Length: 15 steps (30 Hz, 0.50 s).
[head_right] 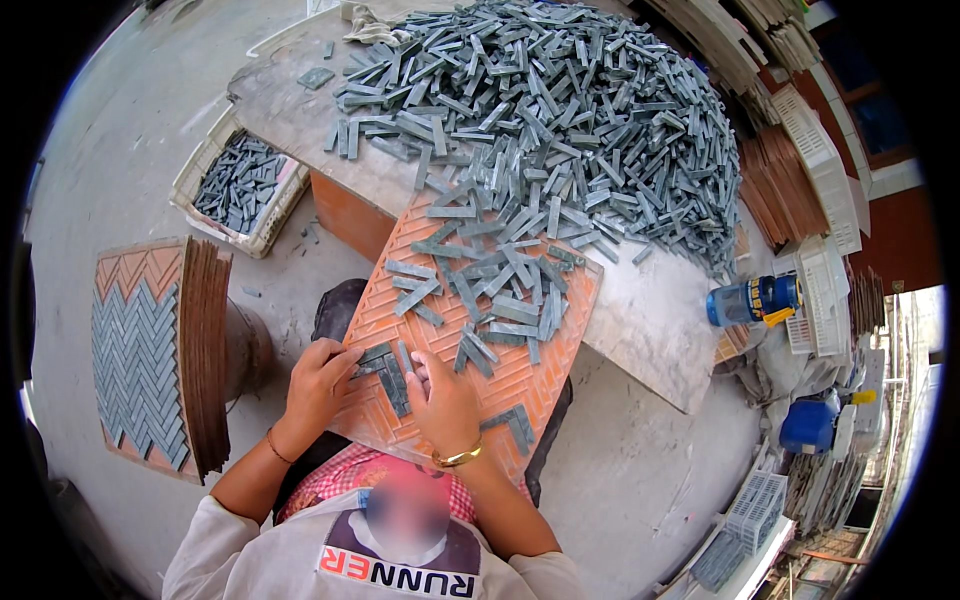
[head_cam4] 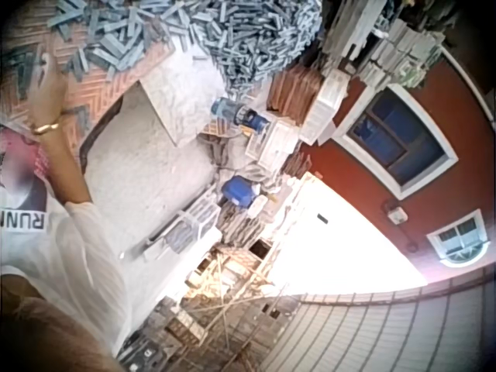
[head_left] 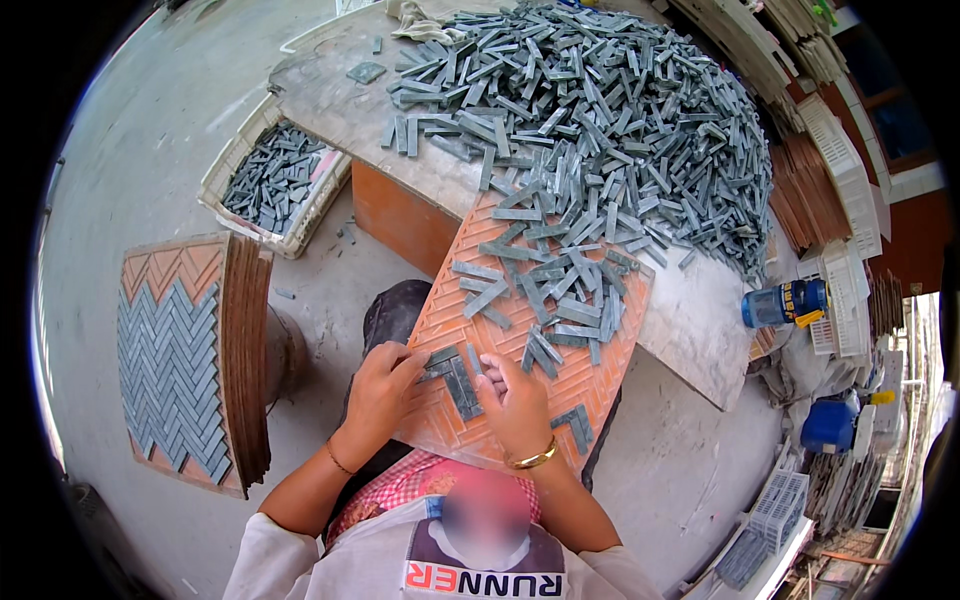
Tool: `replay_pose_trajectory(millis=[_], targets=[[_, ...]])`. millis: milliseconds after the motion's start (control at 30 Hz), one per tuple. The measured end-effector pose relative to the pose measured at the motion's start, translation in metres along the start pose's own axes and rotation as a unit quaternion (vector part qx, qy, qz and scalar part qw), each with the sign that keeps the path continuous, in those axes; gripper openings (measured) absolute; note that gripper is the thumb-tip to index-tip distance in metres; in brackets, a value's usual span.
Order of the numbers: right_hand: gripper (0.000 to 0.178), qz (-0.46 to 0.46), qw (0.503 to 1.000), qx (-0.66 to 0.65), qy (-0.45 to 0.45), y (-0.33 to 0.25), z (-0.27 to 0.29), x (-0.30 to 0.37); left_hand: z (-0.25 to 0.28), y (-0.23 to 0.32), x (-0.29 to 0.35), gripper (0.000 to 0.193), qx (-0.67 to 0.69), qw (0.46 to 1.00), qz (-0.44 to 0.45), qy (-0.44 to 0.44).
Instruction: The person arranges small grey rectangular tiles onto a reddish-brown board in a herringbone pattern. They pick tiles from a pile on the table and place them one by one, occasionally adjusting the placement to maintain the pattern.
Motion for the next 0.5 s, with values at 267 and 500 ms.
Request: replay_pose_trajectory(millis=[267, 500], targets=[[0.022, 0.09, 0.988, 0.125, 0.0, -0.014, -0.001, -0.007, 0.001, -0.004, -0.003, 0.028, 0.029, 0.999, 0.029, 0.013], [0.022, 0.066, 0.978, 0.19, -0.048, -0.017, -0.008, -0.006, 0.005, -0.012, 0.002, 0.029, 0.037, 0.999, 0.04, 0.004]])
Point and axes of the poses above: each hand's wrist, its own x-axis away from the middle knuckle, its own z-axis out of the back of the hand, y = z × x, the point moved 8 cm from there along -x, towards the middle knuckle, and after that the axes turned 5 degrees about y, right-handed, at the moved point
